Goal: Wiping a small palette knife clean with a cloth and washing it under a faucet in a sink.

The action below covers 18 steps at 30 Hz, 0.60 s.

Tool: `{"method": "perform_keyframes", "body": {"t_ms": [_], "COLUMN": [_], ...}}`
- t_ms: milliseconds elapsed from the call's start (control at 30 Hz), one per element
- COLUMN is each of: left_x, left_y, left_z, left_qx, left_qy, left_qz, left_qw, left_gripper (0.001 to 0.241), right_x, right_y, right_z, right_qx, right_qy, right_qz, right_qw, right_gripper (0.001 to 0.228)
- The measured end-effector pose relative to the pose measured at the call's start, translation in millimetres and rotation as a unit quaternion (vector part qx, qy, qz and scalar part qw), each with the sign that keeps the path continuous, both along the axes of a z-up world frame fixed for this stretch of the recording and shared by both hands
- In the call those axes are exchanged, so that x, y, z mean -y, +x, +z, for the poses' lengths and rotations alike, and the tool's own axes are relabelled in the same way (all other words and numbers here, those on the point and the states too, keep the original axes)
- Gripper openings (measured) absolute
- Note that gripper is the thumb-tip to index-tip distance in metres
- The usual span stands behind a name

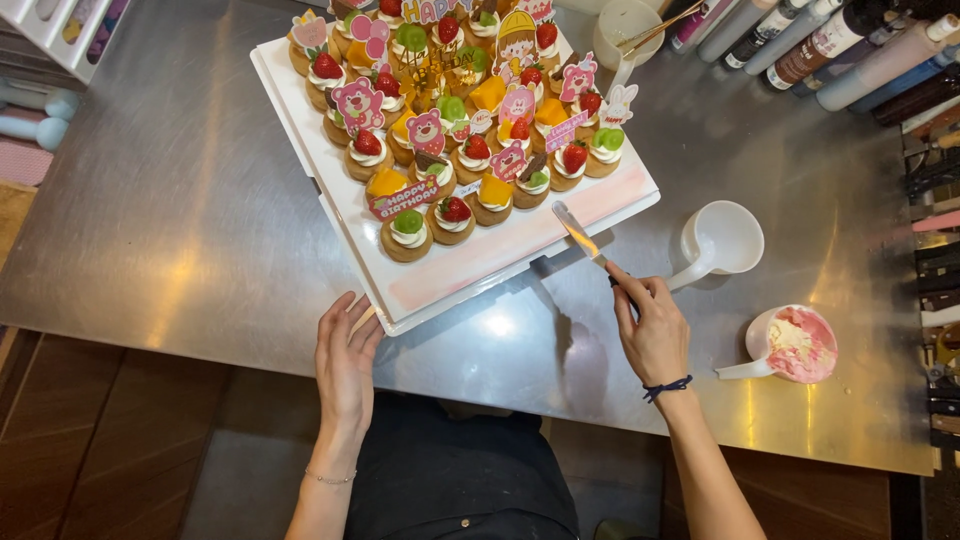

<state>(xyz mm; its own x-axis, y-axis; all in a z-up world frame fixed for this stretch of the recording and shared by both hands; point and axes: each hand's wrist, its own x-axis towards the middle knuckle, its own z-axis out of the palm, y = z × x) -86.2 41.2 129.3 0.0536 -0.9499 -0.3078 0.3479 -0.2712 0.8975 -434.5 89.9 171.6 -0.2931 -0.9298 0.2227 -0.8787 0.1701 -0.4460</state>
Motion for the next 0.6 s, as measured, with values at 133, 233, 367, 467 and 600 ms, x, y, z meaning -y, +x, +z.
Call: {"method": "perform_keyframes", "body": {"t_ms": [133,233,367,467,600], "left_x": [-2,-4,-7,-9,-11], "left_y": [-2,-5,-8,-10,-12], "left_z": [-4,0,-1,-1,-4], "left_qx": [-0.010,0.002,0.000,-0.008,-0.022], "left_qy": [-0.006,0.009,0.008,0.007,0.000], "left_qz": [-0.004,-0.011,-0.022,-0.027,-0.034], "left_qw": [1.000,1.000,1.000,1.000,0.999], "left_gripper": [0.049,0.050,0.050,0.049,0.048], "right_x": [-3,-6,-10,-12,-17], "right_y": [17,26,40,52,68], "right_z": [3,2,4,9,12], "right_qx": [-0.004,-0.018,-0.021,-0.015,-0.014], "right_qy": [-0.002,-0.011,0.008,0.022,0.008], "right_qz": [0.013,0.039,0.048,0.055,0.091], "right_qw": [1.000,0.999,0.999,0.998,0.996], "right_gripper": [0.033,0.036,0.038,0.038,0.040]}}
